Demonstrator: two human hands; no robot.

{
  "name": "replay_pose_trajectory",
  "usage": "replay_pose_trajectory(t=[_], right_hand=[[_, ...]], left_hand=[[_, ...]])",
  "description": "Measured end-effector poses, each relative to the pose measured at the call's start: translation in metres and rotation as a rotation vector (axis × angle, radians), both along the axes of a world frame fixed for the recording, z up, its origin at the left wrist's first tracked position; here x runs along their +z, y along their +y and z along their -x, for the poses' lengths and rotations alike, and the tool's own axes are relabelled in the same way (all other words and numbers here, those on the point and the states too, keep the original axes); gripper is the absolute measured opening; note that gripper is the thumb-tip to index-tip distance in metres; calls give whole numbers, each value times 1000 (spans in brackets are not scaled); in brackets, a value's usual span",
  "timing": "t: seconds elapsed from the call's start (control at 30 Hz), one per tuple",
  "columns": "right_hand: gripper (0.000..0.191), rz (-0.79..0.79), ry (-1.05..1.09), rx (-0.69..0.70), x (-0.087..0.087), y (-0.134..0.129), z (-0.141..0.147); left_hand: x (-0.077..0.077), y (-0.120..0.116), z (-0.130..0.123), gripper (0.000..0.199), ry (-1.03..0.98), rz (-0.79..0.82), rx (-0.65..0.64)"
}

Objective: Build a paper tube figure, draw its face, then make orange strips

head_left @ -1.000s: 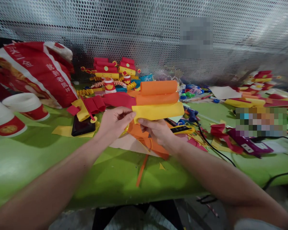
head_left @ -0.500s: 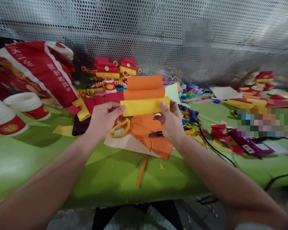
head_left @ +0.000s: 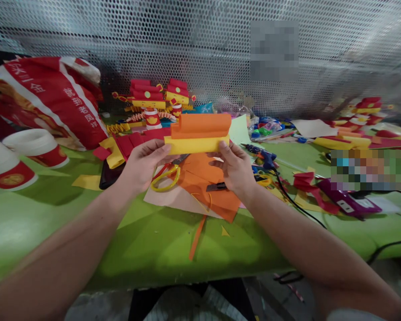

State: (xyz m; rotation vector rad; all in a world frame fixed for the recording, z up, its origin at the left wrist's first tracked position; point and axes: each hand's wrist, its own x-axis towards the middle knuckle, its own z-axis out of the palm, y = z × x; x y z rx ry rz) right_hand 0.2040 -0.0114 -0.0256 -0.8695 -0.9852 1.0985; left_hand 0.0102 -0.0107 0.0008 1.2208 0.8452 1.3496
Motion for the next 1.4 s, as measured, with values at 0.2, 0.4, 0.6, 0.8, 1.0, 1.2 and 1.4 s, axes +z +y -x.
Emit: replay_pose_trajectory(t=[0.2,0.4,0.6,0.8,1.0,1.2,1.4], right_hand=[[37,38,30,-5,-2,5,-1],[43,78,5,14,-4,8,-1],[40,77,-110,-170,11,27,-31],[22,103,-647,-318,19,45,-88],[21,247,-1675,-67,14,44,-93],[20,274,-1927,51,8,39,-70],[27,328,-1976,4,7,37,-69]], left_hand=[[-6,0,1,3,12,86,-41],[-9,1,1,14,146,158,-75],[-3,3,1,9,78,211,47],[7,8,6,14,-106,256,173],[5,9,7,11,-153,199,221],[5,7,6,11,-162,182,240],[1,10,7,4,-106,162,201]])
